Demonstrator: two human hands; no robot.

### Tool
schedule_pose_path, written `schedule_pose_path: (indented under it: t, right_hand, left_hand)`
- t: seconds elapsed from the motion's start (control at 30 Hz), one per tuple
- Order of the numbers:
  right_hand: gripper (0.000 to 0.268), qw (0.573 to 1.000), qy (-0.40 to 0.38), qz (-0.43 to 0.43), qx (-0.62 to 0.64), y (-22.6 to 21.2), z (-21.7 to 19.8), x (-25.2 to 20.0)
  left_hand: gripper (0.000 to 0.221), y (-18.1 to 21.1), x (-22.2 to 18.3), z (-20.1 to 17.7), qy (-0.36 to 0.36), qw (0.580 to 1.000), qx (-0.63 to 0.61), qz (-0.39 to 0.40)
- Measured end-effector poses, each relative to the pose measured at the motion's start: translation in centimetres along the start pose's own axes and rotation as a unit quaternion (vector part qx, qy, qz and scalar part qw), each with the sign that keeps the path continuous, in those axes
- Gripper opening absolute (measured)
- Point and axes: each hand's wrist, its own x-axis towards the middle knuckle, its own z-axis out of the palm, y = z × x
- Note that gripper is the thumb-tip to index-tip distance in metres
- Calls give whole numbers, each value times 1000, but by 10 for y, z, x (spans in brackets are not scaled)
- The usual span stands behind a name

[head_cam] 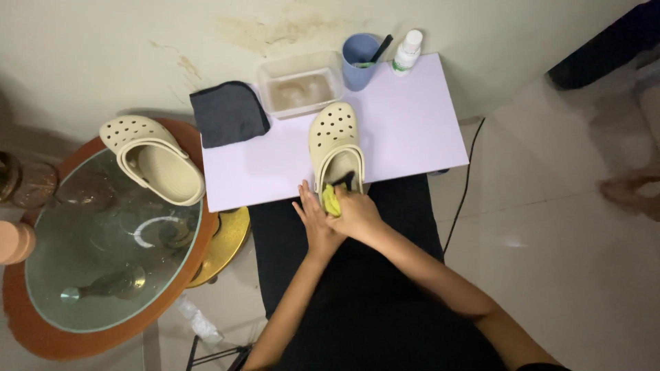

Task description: Wiping and cleaning a white rubber shoe using a cloth and a sponge.

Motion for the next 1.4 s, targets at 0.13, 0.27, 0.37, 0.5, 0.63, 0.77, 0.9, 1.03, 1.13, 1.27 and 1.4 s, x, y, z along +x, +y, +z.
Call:
schedule_pose_path:
  t: [0.13,0.27,0.37,0.5,0.63,0.77,0.9,1.03,1.13,1.27,1.4]
  right_hand:
    - [52,997,-74,-5,24,-3,-28,-2]
    - [44,996,-76,-35,-31,-8,-26,4]
    - [34,993,12,-30,-117,-22,-26,5]
    - [15,940,248,-51,-231,-21,-5,20]
    - [21,925,296,-77,-227,-15,6,35]
    - [24,929,299,-82,-201,-14,3,32]
    - [29,935,285,-74,-197,-23,-12,22]
    - [45,952,260,-71,-146,-22,-15,17]
    - [71,988,151,-26,4,-41,-47,-5]
    - [76,983,168,8,-73,-35,-28,-23]
    - [52,955,213,-31,-203,-36,-17,-38]
  left_hand:
    - [136,10,7,-8,-18,1000,-7,18]
    - [118,0,5,1,-28,999,-18,10]
    - [112,1,2,2,-27,999,-18,-10]
    - [124,0,-2,1,-39,998,-52,-20]
    - [125,1,-1,5,-29,998,-51,-23]
    - [126,3,-2,3,-37,996,-69,-33]
    - [125,4,-1,1,-45,996,-63,-38]
    - [119,3,-2,0,-48,998,-40,-22]
    - [113,2,-1,3,-46,997,-51,-22]
    - [69,5,2,2,-31,998,-45,-27]
    - [78,-8,-8,7,-82,991,-65,-83]
